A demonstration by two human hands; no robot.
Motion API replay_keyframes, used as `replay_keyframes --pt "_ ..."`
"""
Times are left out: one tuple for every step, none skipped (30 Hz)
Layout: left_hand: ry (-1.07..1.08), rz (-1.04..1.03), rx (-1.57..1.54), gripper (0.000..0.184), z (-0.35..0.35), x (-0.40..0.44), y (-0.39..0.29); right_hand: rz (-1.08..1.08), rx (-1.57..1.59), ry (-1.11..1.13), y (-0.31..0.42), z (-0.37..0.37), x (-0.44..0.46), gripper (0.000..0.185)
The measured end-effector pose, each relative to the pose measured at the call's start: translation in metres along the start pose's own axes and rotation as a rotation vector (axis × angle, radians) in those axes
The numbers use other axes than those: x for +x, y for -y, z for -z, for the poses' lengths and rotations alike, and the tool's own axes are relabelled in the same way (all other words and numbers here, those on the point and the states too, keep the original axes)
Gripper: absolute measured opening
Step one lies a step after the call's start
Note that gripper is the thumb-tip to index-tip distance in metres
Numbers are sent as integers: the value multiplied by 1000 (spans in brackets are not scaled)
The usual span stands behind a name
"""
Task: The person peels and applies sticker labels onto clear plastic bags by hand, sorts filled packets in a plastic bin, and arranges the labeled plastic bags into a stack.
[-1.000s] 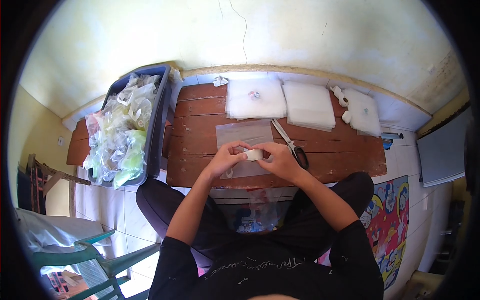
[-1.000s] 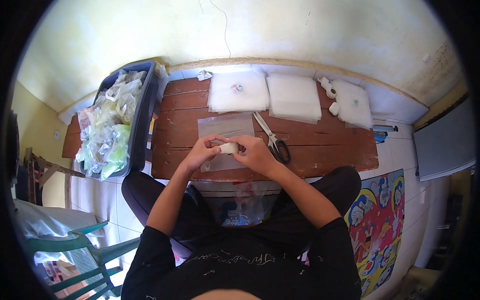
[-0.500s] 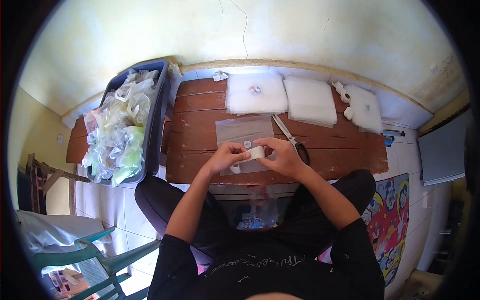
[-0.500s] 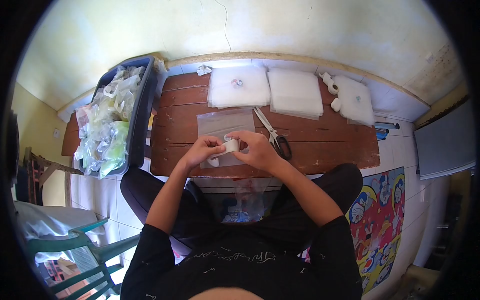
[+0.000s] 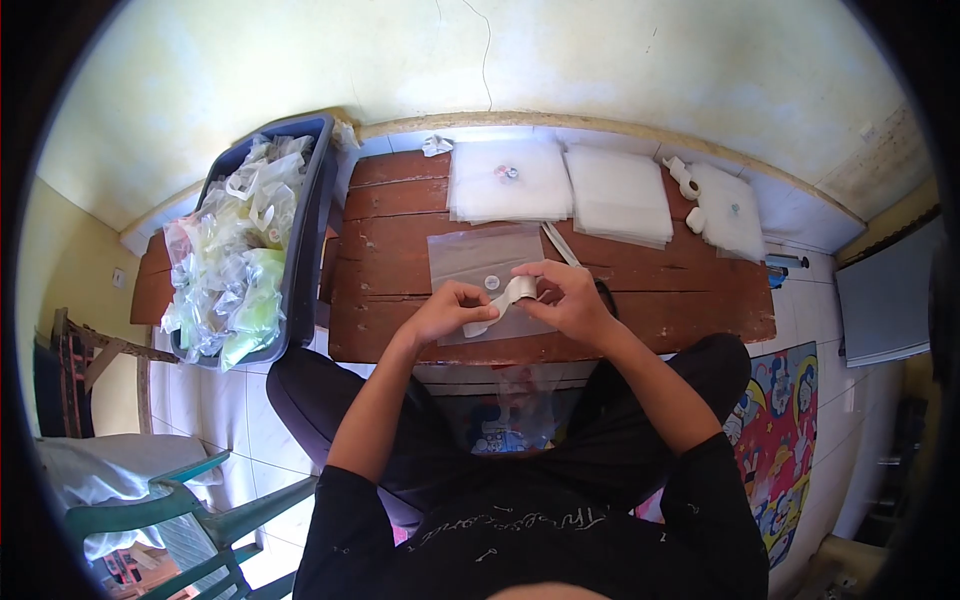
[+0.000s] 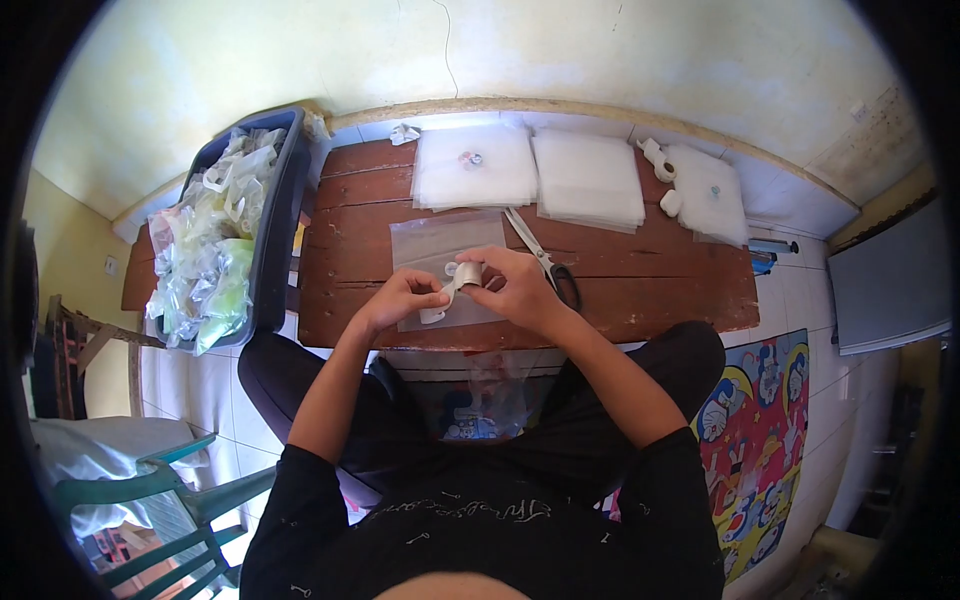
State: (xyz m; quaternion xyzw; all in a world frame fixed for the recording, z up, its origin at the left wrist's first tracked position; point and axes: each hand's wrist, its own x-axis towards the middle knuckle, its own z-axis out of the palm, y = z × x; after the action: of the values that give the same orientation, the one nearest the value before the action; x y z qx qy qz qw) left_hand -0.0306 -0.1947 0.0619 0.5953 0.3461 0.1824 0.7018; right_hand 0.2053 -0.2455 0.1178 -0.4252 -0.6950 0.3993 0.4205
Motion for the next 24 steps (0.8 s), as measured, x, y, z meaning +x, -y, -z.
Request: replay_keyframes --pt "1 -4 0 17 0 0 1 -1 0 -2 -1 -1 -1 39" --pt "0 -9 1 17 1 1 3 2 32 1 -2 -3 -1 39" --pt "-1 -8 1 17 2 1 4 6 63 4 -3 -5 -1 39" --pt "40 3 1 19 3 1 6 6 63 4 -3 -6 -1 39" --pt "81 15 0 22 4 1 8 2 77 -1 -4 -7 -1 39" --pt "81 15 -1 22 1 0 4 -3 90 -6 -4 -8 -1 38" --pt "86 -47 -57 29 -3 -3 1 -3 90 -4 -3 -9 -1 38" --pt "91 -110 -112 37 -7 -5 -3 -27 86 5 -3 -9 -1 38" --pt "90 -109 -113 37 -7 -6 -5 -50 82 14 -2 -10 -1 38" --pt "104 -124 -155 42 -8 -6 -8 -51 83 15 -3 -10 -2 38" --pt "118 -140 -197 47 -8 -6 -9 0 -34 57 -5 -10 -2 38" --pt "118 -141 -197 47 -9 -5 -7 52 -151 100 -7 -11 -3 39" --pt "82 -161 -188 44 -9 -3 -5 52 -151 101 -9 -12 -3 39" --pt "47 -182 -179 41 -10 -2 -2 69 -203 132 -10 -14 -4 38" --pt "46 -182 -180 41 -12 -1 -1 86 -256 164 -10 -15 -5 38" --pt "44 -169 -180 38 -13 -1 0 86 -256 165 -10 -17 -5 38" --pt "43 -155 -180 35 -15 0 1 103 -281 163 -9 -18 -5 36" --pt "42 -155 -180 35 -16 2 4 121 -308 160 -9 -19 -6 34" --pt "31 -137 -181 32 -18 3 8 121 -308 161 -10 -20 -6 34" --pt "20 -118 -181 28 -19 5 11 145 -343 141 -14 -22 -6 33" --pt "20 -118 -182 28 -20 5 11 170 -378 121 -15 -22 -6 33" --pt "4 -127 -214 27 -21 5 11 169 -378 121 -15 -22 -6 33" --pt "-12 -136 -246 26 -22 5 11 163 -376 117 -14 -22 -6 33" --pt "-12 -135 -246 26 -21 4 8 157 -375 113 -13 -22 -6 33"
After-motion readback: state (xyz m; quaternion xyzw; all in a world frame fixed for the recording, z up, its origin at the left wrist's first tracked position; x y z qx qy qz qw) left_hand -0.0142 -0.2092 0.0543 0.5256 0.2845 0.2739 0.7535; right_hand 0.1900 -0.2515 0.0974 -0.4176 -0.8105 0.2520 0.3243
